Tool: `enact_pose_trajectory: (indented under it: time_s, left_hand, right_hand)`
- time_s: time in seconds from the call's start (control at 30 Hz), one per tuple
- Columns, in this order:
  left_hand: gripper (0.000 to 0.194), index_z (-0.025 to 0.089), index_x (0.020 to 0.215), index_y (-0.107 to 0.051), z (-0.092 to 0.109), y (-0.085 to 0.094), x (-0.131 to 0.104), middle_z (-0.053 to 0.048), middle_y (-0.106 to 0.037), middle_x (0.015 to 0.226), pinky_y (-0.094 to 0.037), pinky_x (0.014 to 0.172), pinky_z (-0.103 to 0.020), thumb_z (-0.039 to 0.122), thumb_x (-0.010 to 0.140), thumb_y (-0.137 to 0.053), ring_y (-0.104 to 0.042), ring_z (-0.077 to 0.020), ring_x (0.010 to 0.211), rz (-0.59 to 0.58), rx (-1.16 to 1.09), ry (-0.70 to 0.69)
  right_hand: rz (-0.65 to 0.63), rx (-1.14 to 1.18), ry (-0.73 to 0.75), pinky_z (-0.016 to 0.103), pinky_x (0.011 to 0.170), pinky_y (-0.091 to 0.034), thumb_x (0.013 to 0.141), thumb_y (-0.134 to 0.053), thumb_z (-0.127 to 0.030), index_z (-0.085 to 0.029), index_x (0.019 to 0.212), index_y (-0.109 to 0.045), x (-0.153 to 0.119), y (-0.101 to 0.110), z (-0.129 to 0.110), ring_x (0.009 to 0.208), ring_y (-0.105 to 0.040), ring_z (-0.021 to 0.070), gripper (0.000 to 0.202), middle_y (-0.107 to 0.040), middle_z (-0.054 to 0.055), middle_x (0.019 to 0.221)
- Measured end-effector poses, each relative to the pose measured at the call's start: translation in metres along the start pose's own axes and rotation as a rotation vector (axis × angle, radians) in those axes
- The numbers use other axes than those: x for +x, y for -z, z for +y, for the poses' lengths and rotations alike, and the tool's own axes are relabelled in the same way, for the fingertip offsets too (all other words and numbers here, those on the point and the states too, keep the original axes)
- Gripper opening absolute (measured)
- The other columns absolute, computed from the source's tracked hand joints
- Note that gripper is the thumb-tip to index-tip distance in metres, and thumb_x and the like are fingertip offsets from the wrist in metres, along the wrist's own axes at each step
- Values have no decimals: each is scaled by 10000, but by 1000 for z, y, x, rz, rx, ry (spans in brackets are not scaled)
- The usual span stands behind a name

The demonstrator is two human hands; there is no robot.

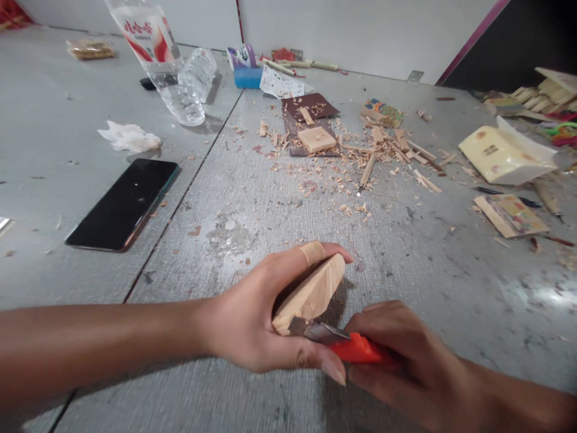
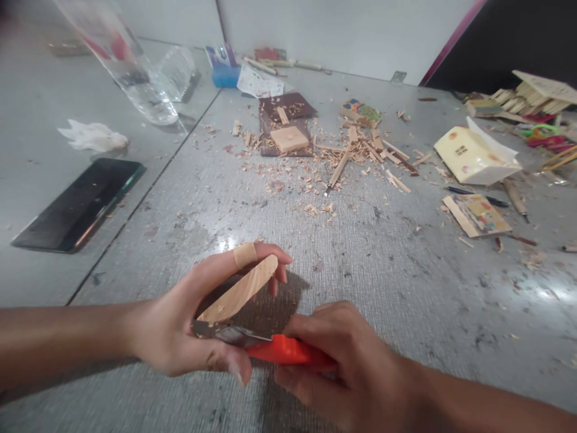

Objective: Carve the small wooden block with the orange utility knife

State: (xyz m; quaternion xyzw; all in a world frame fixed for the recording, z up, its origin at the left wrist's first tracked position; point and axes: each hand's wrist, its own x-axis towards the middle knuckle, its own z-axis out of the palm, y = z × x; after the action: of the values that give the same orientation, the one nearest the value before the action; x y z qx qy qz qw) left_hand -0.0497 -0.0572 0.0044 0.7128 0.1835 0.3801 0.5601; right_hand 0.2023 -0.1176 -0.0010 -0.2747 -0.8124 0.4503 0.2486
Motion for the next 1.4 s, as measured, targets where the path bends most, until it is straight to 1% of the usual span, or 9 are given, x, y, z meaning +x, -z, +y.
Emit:
enact_pose_trajectory:
  time_s: [0.2, 0.4, 0.57, 0.7, 0.93, 1.03, 1.13, 1.3, 1.4]
  left_hand:
    - [827, 224, 1422, -511, 1, 1, 1, -52, -641, 1047, -505, 736, -270, 447, 758, -951, -635, -188, 884, -19, 6, -20]
    - [855, 228, 1427, -494, 2, 1, 0, -52, -635, 1044, -503, 704, -263, 437, 742, -961, -639, -196, 886, -16, -6, -10]
    - [816, 186, 1388, -517, 5, 1, 1, -66, -627, 1061, -503, 678, -258, 410, 739, -959, -624, -181, 848, -30, -70, 88]
    - [779, 176, 1376, -515, 6, 3, 3, -71, -624, 1058, -482, 663, -261, 383, 753, -936, -623, -192, 855, -51, -78, 134]
    - [729, 179, 1391, -474, 11, 6, 5, -62, -602, 1048, -499, 695, -294, 333, 789, -856, -619, -209, 870, -114, -111, 216]
    - [729, 186, 1389, -470, 13, 7, 6, -62, -599, 1063, -514, 717, -302, 346, 785, -845, -613, -212, 888, -131, -87, 235]
    - [741, 194, 1389, -471, 13, 9, 7, -60, -599, 1062, -528, 730, -308, 375, 779, -851, -607, -210, 884, -152, -75, 239]
    - [751, 185, 1398, -461, 12, 10, 7, -64, -596, 1061, -526, 730, -316, 362, 779, -848, -614, -216, 888, -174, -78, 218]
    - [728, 184, 1382, -464, 12, 8, 7, -58, -596, 1042, -514, 710, -302, 353, 783, -843, -611, -207, 870, -169, -95, 219]
  right_hand:
    - [24, 5, -48, 233, 572, -342, 1043, -618, -299, -205, 1105, -657, 2, -1, -1, 585, -412, 109, 120, -476, -48, 675]
    - [62, -22, 18, 240, 595, -365, 1030, -623, -249, -220, 1205, -638, -5, -2, 5, 600, -441, 116, 178, -518, -38, 708]
    - [36, -53, -26, 244, 587, -342, 1029, -631, -286, -217, 1041, -638, -3, -1, 3, 587, -393, 115, 71, -451, -55, 665]
    - [5, -36, -52, 243, 579, -315, 1040, -604, -307, -210, 910, -576, 3, 0, 0, 575, -362, 106, 165, -408, -65, 648]
    - [26, -44, -36, 259, 590, -295, 1047, -577, -277, -216, 892, -516, 4, 0, -2, 580, -375, 103, 177, -404, -69, 657]
    - [15, -17, -53, 263, 587, -276, 1030, -600, -268, -220, 889, -498, 4, -1, -2, 579, -358, 98, 181, -382, -74, 663]
    - [-7, -3, -82, 261, 574, -254, 1000, -637, -248, -225, 845, -460, 6, -1, -4, 560, -318, 90, 236, -333, -85, 645]
    - [12, 9, -30, 256, 574, -274, 1024, -607, -249, -225, 870, -474, 9, 0, -6, 551, -340, 91, 205, -380, -85, 632]
    - [-2, 19, -37, 255, 569, -274, 1026, -608, -267, -227, 875, -483, 9, 1, -6, 550, -337, 93, 201, -368, -83, 635]
